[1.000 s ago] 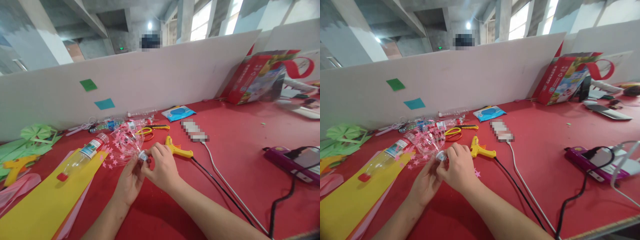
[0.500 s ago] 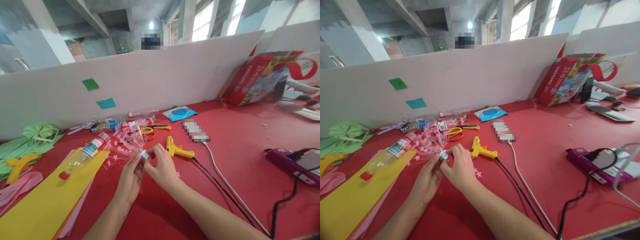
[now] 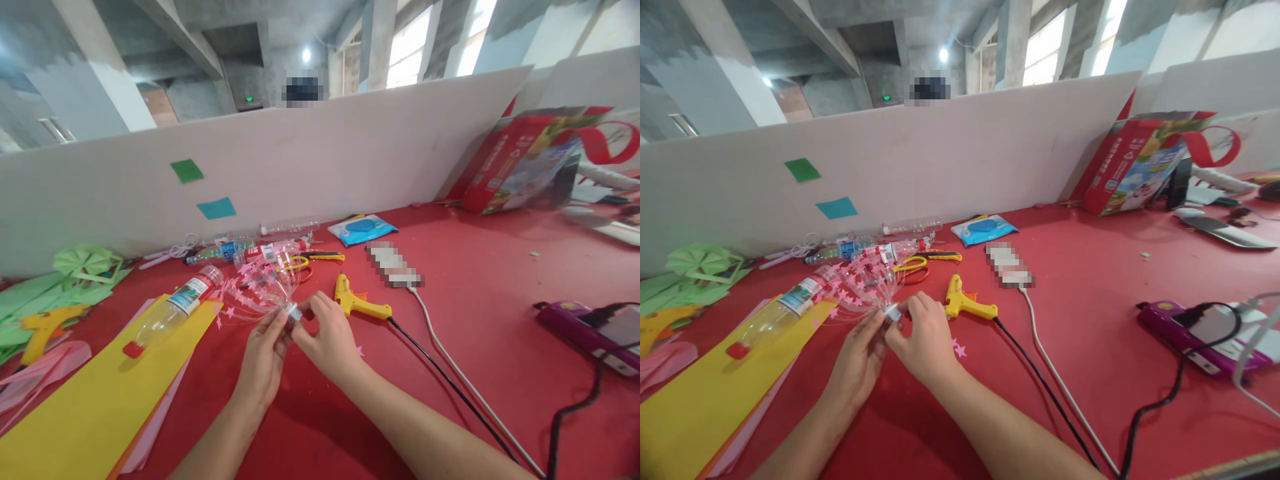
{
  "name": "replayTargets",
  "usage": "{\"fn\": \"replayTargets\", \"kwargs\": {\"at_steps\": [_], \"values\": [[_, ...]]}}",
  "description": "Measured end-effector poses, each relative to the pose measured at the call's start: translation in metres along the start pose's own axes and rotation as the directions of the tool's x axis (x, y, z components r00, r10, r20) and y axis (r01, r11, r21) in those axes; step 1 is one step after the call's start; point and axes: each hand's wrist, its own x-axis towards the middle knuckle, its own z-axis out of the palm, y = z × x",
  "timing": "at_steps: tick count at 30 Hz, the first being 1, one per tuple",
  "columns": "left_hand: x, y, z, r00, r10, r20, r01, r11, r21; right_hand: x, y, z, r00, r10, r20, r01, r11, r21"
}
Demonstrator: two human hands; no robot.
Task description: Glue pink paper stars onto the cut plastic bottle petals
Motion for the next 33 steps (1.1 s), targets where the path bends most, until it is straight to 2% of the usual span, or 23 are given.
{"fn": "replayTargets", "kwargs": {"at_steps": [10, 33], "values": [[0.0002, -0.0007, -0.0011, 0.998, 0.056, 0.039, -0.059, 0.994, 0.092, -0.0032, 0.0005, 0.0043, 0.997, 0.081, -0.021, -0.077, 0.988, 0.137], [-0.0007, -0.0031, -0.0016, 0.995, 0.088, 0.048, -0.092, 0.993, 0.079, -0.0034, 0.0001, 0.0033, 0.995, 0.094, 0.027, -0.097, 0.982, 0.164]]}}
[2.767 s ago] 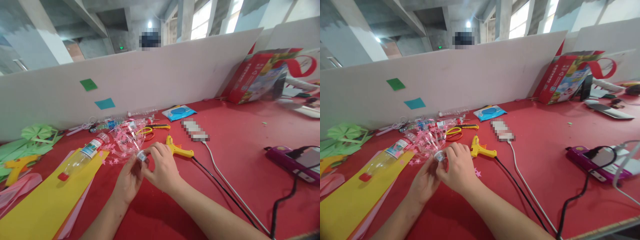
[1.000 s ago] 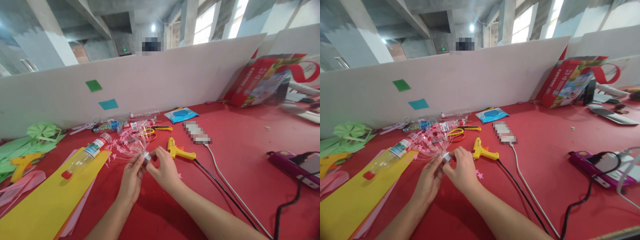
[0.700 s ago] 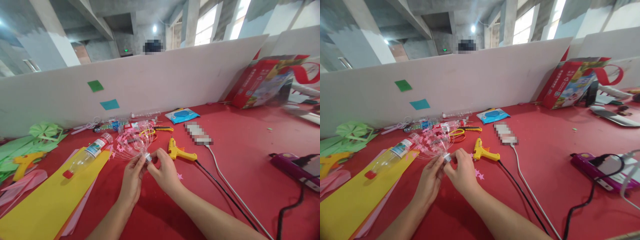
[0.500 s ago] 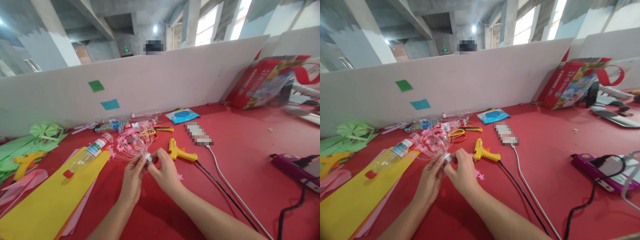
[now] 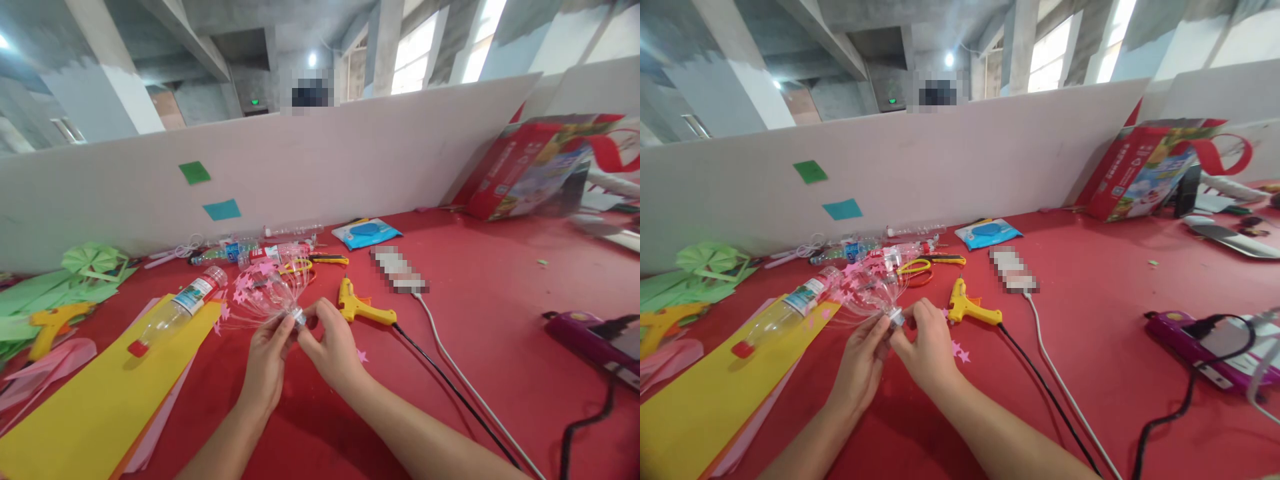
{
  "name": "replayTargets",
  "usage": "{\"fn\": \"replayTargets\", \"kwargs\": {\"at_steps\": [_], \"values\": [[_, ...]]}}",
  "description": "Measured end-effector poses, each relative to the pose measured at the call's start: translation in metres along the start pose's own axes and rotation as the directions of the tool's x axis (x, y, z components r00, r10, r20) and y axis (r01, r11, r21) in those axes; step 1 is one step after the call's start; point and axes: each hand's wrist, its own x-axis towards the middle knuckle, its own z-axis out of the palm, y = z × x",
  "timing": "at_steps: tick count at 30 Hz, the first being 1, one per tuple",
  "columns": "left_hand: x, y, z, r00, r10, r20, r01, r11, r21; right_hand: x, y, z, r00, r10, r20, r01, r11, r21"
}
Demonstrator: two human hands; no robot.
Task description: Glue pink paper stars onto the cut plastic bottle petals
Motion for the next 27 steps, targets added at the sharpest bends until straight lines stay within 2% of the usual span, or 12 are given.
{"fn": "replayTargets", "kwargs": {"at_steps": [7, 13, 27], "values": [[0.001, -0.0022, -0.0019, 0.999, -0.032, -0.029, 0.031, 0.999, -0.024, -0.0003, -0.0006, 0.0003, 1.0, 0.002, 0.015, -0.002, 1.0, -0.002], [0.0011, -0.0016, -0.0003, 0.999, -0.044, 0.005, 0.044, 0.999, -0.016, -0.001, -0.0003, 0.0003, 1.0, 0.002, 0.018, -0.002, 1.0, 0.002], [0.0033, -0.0032, -0.003, 0.995, -0.074, -0.065, 0.072, 0.997, -0.037, -0.0018, 0.001, 0.0022, 0.997, 0.041, 0.064, -0.044, 0.998, 0.047]]}}
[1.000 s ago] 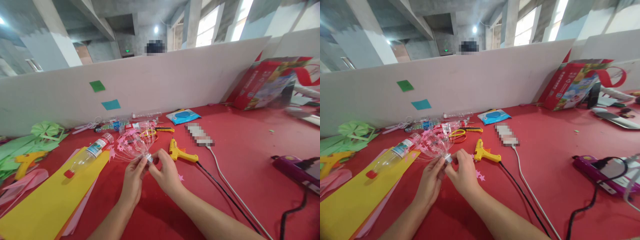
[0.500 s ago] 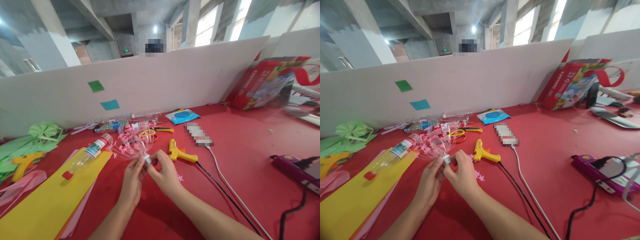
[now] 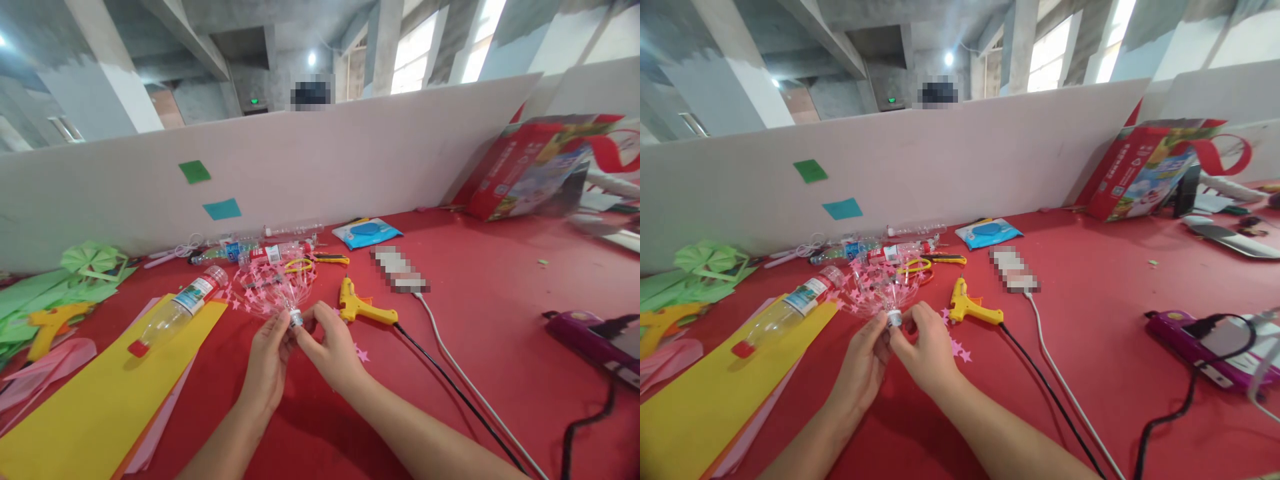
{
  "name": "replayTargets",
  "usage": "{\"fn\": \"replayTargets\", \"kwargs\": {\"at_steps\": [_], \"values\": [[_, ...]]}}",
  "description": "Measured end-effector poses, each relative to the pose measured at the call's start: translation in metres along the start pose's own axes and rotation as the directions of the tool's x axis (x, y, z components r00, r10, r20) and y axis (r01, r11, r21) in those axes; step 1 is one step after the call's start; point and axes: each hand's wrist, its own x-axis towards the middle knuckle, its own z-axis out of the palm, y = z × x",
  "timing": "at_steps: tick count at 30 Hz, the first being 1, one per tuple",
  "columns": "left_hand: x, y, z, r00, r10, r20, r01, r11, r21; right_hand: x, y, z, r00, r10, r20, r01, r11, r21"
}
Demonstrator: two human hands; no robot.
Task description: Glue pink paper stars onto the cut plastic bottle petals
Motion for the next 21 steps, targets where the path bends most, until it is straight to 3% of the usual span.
{"fn": "replayTargets", "kwargs": {"at_steps": [21], "values": [[-0.0026, 0.0025, 0.0037, 0.999, 0.025, -0.021, -0.024, 0.999, 0.027, -0.0009, -0.0042, -0.0011, 0.999, 0.034, 0.0, -0.034, 0.999, 0.031]]}}
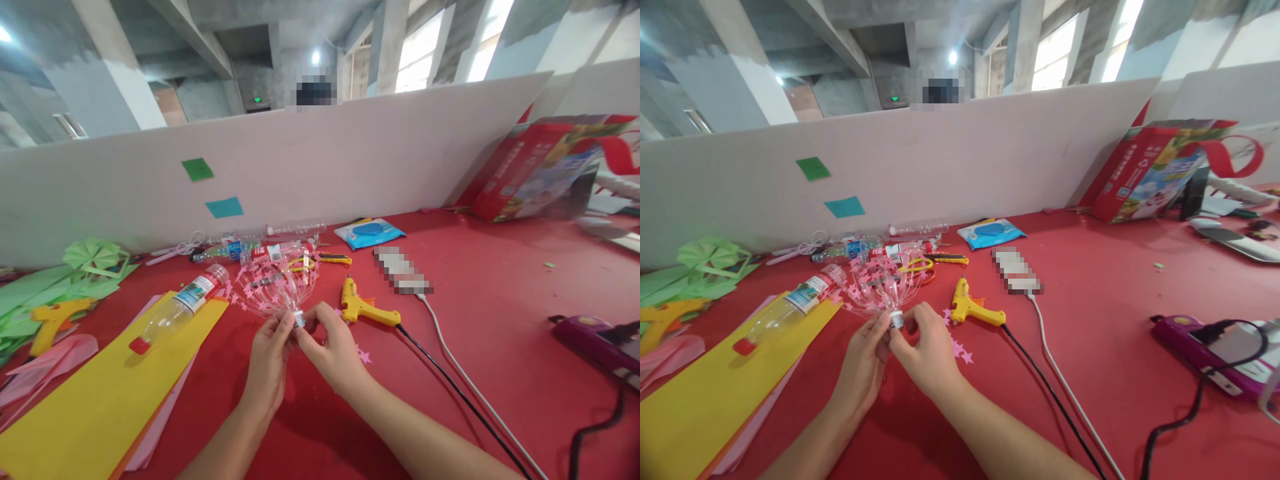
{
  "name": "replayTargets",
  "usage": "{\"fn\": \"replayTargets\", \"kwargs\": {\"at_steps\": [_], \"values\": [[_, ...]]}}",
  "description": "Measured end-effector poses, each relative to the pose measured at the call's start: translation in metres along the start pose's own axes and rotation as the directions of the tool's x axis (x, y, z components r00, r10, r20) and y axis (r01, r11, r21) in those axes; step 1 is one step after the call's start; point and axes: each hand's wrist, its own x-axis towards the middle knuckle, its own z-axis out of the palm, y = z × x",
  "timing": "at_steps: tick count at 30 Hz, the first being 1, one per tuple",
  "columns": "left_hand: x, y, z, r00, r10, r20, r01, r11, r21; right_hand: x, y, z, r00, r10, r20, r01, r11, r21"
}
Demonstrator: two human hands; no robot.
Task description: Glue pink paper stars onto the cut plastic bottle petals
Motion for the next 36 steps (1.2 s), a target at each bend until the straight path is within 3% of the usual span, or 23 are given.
{"fn": "replayTargets", "kwargs": {"at_steps": [24, 32, 36], "values": [[0.002, -0.002, -0.006, 0.998, 0.041, 0.052, -0.042, 0.999, 0.014, 0.001, 0.002, 0.0, 1.0, -0.002, 0.003, 0.002, 0.998, 0.057], [-0.002, 0.002, -0.003, 0.993, 0.064, 0.098, -0.065, 0.998, 0.008, 0.001, 0.007, 0.0, 0.992, -0.126, -0.027, 0.127, 0.992, 0.029], [0.0, -0.002, -0.01, 0.995, 0.1, 0.002, -0.1, 0.995, -0.01, -0.001, 0.008, 0.0, 0.976, -0.212, -0.042, 0.213, 0.976, 0.037]]}}
